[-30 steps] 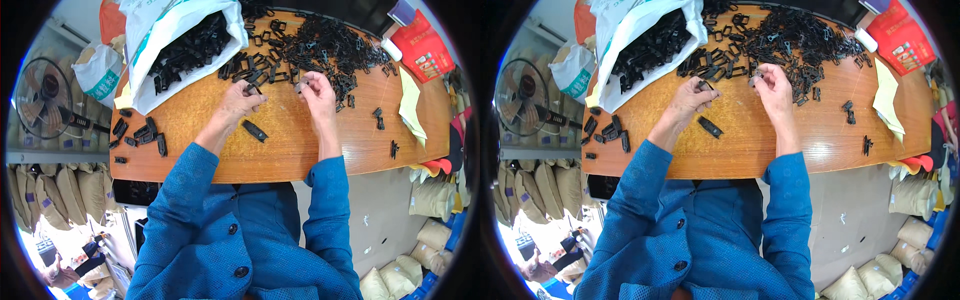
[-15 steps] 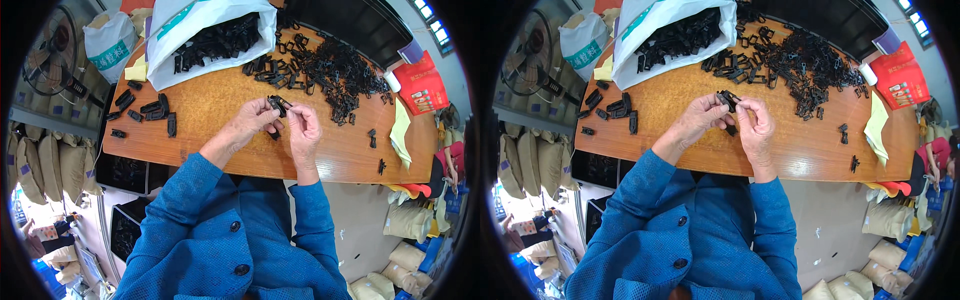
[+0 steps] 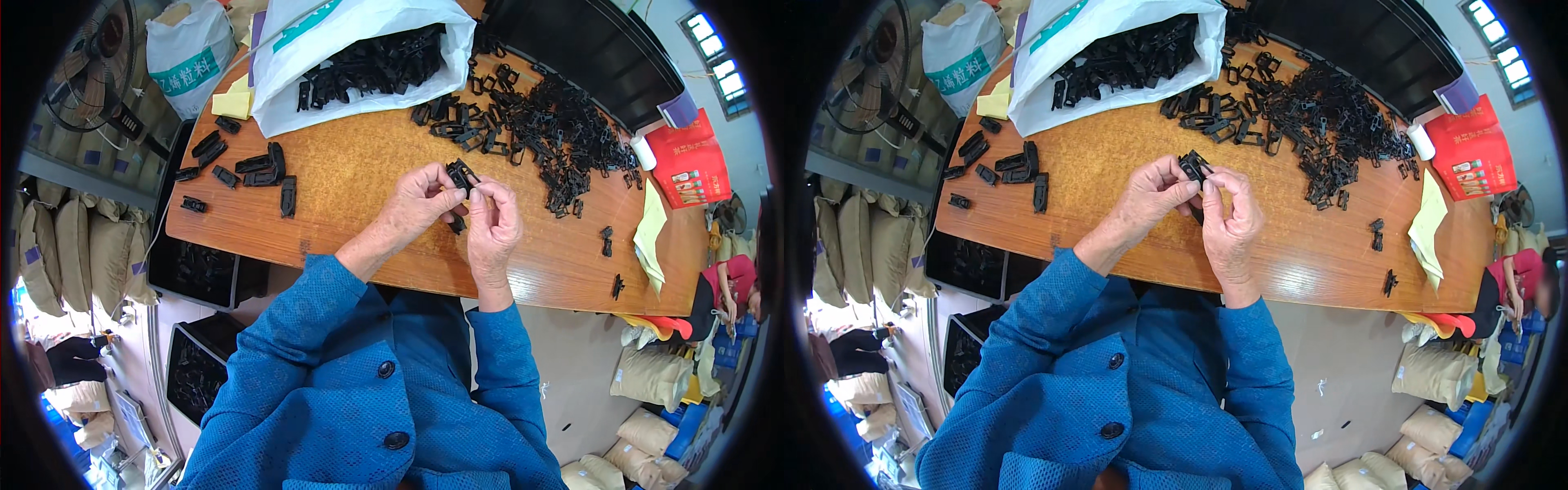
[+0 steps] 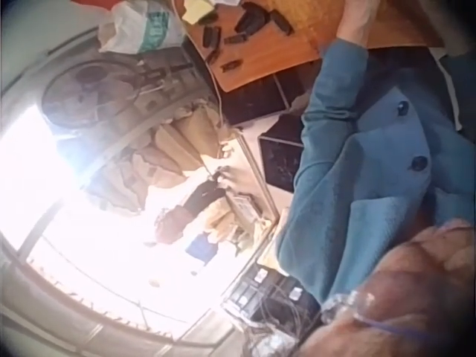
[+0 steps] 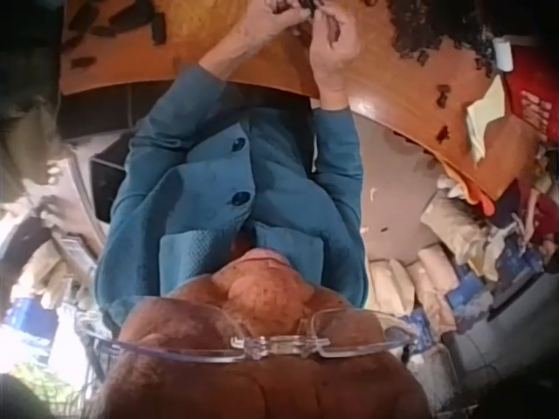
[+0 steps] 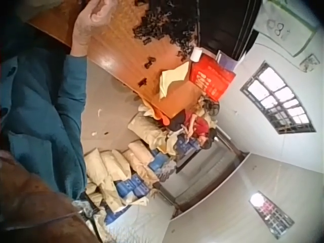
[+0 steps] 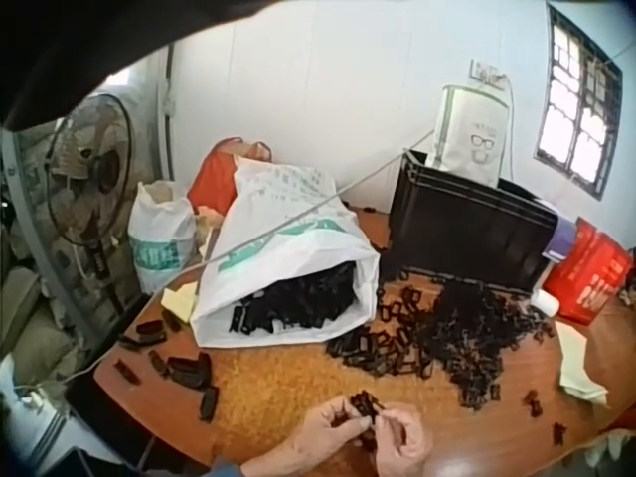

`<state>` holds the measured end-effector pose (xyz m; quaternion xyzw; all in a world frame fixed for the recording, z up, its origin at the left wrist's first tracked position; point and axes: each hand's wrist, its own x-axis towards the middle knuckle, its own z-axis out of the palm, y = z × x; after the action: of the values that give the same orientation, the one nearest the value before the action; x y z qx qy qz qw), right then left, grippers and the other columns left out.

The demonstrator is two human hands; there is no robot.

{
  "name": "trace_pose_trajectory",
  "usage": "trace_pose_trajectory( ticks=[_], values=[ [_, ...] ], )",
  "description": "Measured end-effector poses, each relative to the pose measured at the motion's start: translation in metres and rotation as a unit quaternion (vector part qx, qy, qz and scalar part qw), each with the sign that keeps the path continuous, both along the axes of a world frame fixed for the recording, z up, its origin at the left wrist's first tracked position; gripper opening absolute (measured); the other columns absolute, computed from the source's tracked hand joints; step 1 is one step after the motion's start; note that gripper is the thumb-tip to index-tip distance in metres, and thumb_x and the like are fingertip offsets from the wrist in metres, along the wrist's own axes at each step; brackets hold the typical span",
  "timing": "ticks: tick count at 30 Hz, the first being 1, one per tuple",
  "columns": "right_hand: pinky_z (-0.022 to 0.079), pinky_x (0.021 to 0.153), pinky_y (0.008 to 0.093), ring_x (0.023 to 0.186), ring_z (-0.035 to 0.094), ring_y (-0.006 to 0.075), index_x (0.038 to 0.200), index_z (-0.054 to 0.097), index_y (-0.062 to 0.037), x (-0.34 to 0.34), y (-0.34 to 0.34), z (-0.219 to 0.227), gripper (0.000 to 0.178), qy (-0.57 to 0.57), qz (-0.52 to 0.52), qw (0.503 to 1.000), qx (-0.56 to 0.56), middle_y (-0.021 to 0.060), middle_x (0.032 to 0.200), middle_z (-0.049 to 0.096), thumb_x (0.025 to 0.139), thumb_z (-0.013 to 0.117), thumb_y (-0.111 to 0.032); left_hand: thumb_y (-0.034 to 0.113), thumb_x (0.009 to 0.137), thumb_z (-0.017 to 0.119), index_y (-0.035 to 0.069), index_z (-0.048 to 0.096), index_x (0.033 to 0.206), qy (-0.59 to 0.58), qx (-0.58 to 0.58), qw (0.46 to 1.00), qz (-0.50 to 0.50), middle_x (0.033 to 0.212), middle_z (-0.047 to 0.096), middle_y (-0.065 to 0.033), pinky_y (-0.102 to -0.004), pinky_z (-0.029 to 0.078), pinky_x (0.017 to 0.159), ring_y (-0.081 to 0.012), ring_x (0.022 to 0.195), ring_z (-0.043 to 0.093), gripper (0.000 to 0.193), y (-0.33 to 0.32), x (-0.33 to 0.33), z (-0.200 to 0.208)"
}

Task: Assembling small black plastic components by hand at a workbench.

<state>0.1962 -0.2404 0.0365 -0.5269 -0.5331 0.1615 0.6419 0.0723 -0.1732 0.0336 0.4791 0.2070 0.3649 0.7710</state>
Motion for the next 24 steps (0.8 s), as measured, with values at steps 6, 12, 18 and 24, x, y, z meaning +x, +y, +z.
trace_pose_trajectory(
  ticks=[6,12,18,24],
  values=[
    [0.048,0.085,0.0267,0.099,0.057,0.0156,0.1,0.057,-0.0023,0.001,0.006,-0.004,0.012,-0.009,0.015,1.0,-0.024,0.0097,0.106,0.058,0.089,0.059,0.002,0.01,0.091,0.06,0.006,0.051,0.094,0.037,0.021,0.999,0.018,0.098,0.065,-0.0072,-0.0225,0.05,0.06,-0.0124,0.079,0.064,0.011,0.001,0.0,-0.002],
    [0.05,0.076,0.0264,0.089,0.058,0.0142,0.097,0.058,-0.0018,0.006,0.014,-0.012,0.01,0.009,0.055,0.997,-0.045,0.0087,0.097,0.061,0.088,0.062,-0.001,0.007,0.091,0.06,0.005,0.038,0.121,0.11,0.018,0.991,0.08,0.096,0.062,-0.0084,-0.0227,0.052,0.061,-0.0132,0.081,0.065,0.038,0.001,-0.003,0.003],
    [0.048,0.083,0.0241,0.091,0.057,0.0106,0.104,0.058,-0.0013,0.014,0.026,-0.002,0.016,0.116,0.171,0.971,-0.122,0.0043,0.101,0.06,0.088,0.06,0.001,0.007,0.091,0.059,0.006,0.039,0.124,0.11,0.025,0.991,0.074,0.098,0.063,-0.0086,-0.0238,0.051,0.063,-0.0149,0.083,0.065,0.039,0.011,-0.011,-0.002],
    [0.047,0.078,0.0204,0.086,0.057,0.0073,0.104,0.059,-0.002,0.025,0.041,0.002,0.016,0.217,0.235,0.917,-0.238,0.0014,0.098,0.061,0.088,0.062,-0.001,0.008,0.088,0.065,0.003,0.051,0.106,0.213,0.141,0.965,0.062,0.091,0.062,-0.004,-0.0217,0.05,0.063,-0.0082,0.078,0.061,0.023,0.026,-0.024,-0.022]
  ],
)
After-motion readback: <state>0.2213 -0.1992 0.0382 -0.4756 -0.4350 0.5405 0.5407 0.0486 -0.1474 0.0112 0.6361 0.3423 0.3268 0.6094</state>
